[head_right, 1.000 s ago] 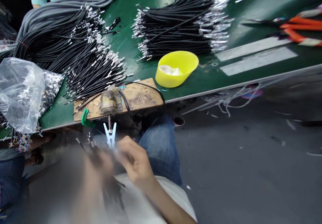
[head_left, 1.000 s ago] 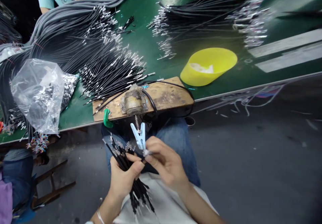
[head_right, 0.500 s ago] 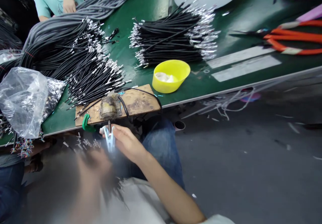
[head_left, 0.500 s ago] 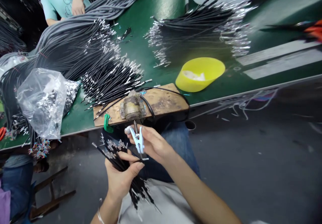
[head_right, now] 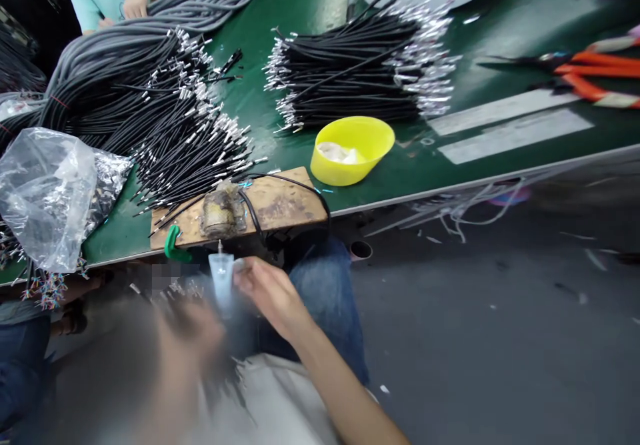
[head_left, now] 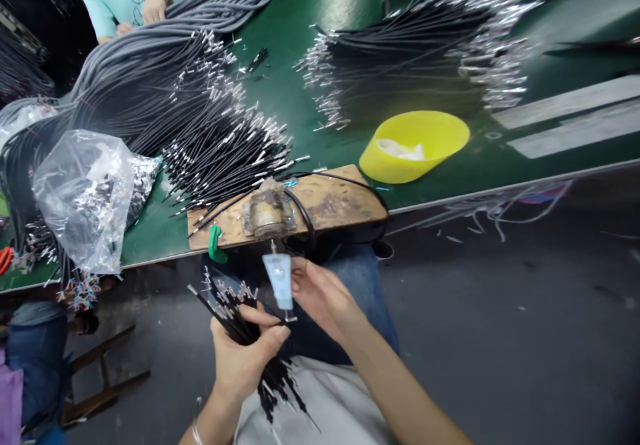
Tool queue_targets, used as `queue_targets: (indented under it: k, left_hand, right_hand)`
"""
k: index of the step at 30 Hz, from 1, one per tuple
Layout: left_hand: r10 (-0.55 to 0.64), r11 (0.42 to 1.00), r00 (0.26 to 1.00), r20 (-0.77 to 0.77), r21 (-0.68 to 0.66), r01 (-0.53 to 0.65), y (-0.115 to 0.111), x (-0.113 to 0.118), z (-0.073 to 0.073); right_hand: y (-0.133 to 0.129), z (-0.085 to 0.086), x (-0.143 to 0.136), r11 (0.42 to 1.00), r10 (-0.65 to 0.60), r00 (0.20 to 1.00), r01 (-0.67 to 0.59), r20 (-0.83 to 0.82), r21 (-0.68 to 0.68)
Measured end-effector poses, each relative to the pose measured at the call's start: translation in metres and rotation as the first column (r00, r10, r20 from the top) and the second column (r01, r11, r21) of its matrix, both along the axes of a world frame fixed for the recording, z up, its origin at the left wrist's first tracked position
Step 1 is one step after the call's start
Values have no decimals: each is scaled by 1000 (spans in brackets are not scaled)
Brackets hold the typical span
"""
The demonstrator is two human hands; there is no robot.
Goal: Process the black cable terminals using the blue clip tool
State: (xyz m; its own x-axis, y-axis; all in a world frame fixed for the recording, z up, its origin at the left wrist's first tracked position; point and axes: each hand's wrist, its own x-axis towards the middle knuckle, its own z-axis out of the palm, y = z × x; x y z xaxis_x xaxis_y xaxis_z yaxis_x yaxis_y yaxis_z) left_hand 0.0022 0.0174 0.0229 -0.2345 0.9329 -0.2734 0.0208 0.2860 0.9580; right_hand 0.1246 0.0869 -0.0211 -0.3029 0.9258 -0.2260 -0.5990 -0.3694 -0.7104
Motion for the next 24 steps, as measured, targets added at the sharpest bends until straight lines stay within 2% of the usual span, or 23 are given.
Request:
queue_targets:
  k: [3,5,7,8,10,14,18,21,24]
  left_hand:
    - [-43,999,998,-37,-23,42,-5,-1,0]
    - [-102,994,993,-55,-45,99,-8,0,-2]
    - [-180,982,982,-59,-75,175,-11,2,-4]
    - [-216,974,975,-59,-88,210,-13,3,-5]
    - [-264,961,962,-66,-105,257,-15,6,-6]
    - [-301,950,951,-75,-115,291,-15,6,-3]
    - [-304,947,951,-54,-125,295,-14,4,-4]
    - [-275,952,961,-23,-145,269,-16,3,-10]
    - [-179,971,984,-1,-164,177,-20,1,-18]
  right_hand:
    - [-17,4,13,965,-197,950,144,243,219]
    - [-28,14,17,880,-340,864,153,372,449]
    - [-35,24,16,776,-408,790,37,457,629]
    - [-36,29,14,736,-414,771,-29,484,676]
    - [-36,32,9,697,-389,764,-120,514,707]
    - [-33,26,4,727,-336,777,-146,533,671]
    - [-33,19,6,735,-204,837,-211,508,644]
    - [-33,19,8,749,-248,847,-140,470,647]
    - [-31,21,11,779,-336,815,-41,472,626]
